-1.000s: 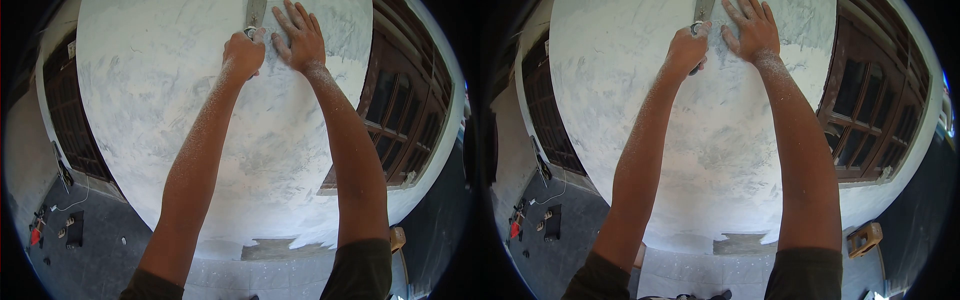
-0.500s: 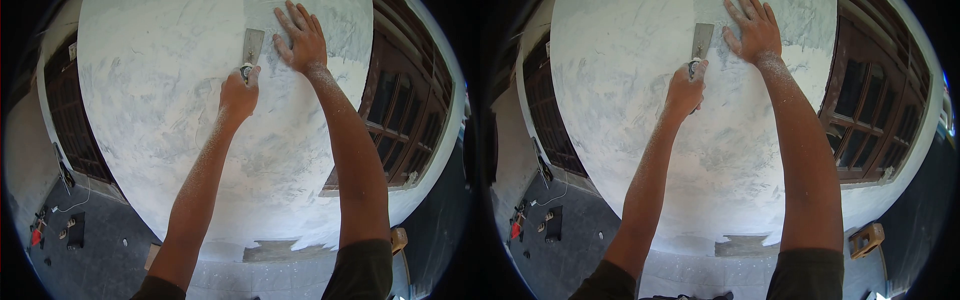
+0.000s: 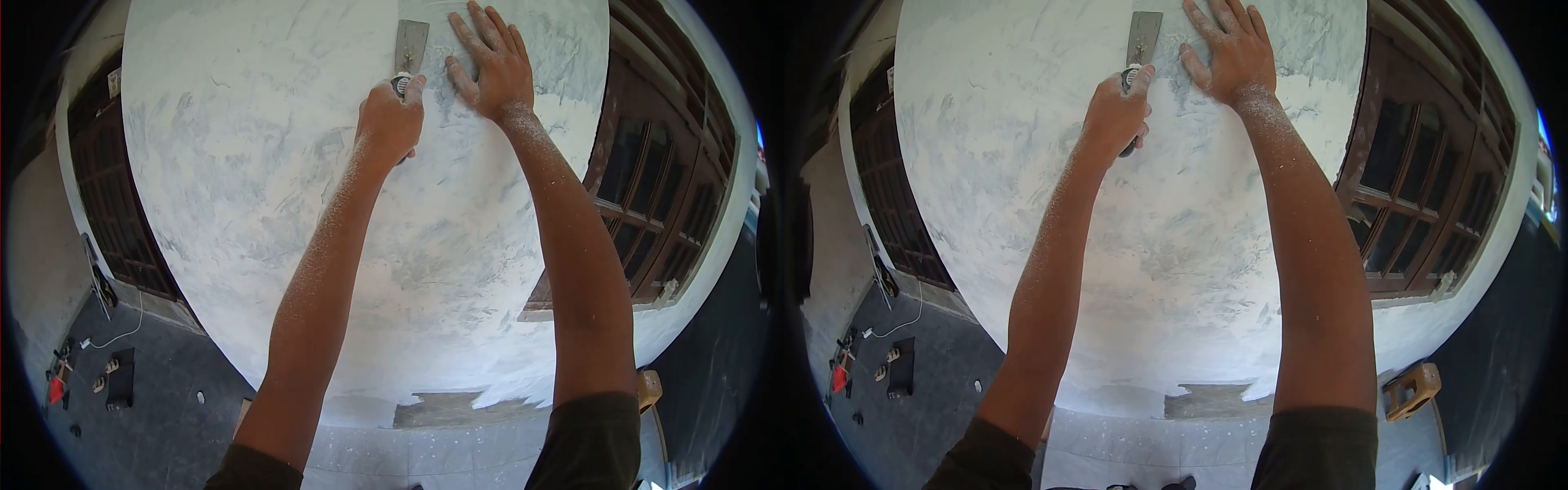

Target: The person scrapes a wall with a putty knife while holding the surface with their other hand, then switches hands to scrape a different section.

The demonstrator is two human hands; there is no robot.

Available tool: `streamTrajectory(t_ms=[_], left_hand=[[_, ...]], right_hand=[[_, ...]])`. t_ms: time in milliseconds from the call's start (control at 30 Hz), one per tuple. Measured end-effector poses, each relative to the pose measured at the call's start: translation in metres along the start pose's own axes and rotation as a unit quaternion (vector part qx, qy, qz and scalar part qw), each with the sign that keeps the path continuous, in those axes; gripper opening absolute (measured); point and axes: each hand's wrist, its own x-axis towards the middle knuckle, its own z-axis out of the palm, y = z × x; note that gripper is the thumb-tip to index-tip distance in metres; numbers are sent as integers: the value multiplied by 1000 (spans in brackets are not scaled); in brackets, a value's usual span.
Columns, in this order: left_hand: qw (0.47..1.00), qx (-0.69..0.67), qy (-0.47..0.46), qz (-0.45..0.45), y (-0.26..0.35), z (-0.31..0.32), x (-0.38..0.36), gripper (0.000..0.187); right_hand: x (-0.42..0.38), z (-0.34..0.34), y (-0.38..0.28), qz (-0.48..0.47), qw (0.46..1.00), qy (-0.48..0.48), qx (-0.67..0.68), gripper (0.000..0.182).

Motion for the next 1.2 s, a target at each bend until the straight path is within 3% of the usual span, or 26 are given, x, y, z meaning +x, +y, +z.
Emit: streamTrajectory(t_ms=[233,300,500,767,900,1033,1133,1200], left_hand=[[1000,20,7,-8,-16,-3,-23,42],[1000,3,6,2,1,-5,-4,43],[1000,3,-16,-23,5,-5,-4,45],[999,36,-12,34,47,-17,32,52],[998,55,-33,-9,14,-10,3,50],[997,58,-1,56,45,-14,30,54],[997,52,-32,56,47,-11,43,53],[997,67,20,11,28,-1,20,53]], right_hand=[[0,6,4,-6,1000,5,-17,70],[-2,19,10,-27,996,85,-28,65],[-2,16,7,-15,997,75,-30,65],[-3,13,4,6,998,61,-17,66],[-3,12,5,-14,998,66,-18,65],[-2,12,7,-15,997,66,-27,65],[-2,13,8,-20,997,70,-23,65],[-3,13,7,-16,997,67,-22,65]])
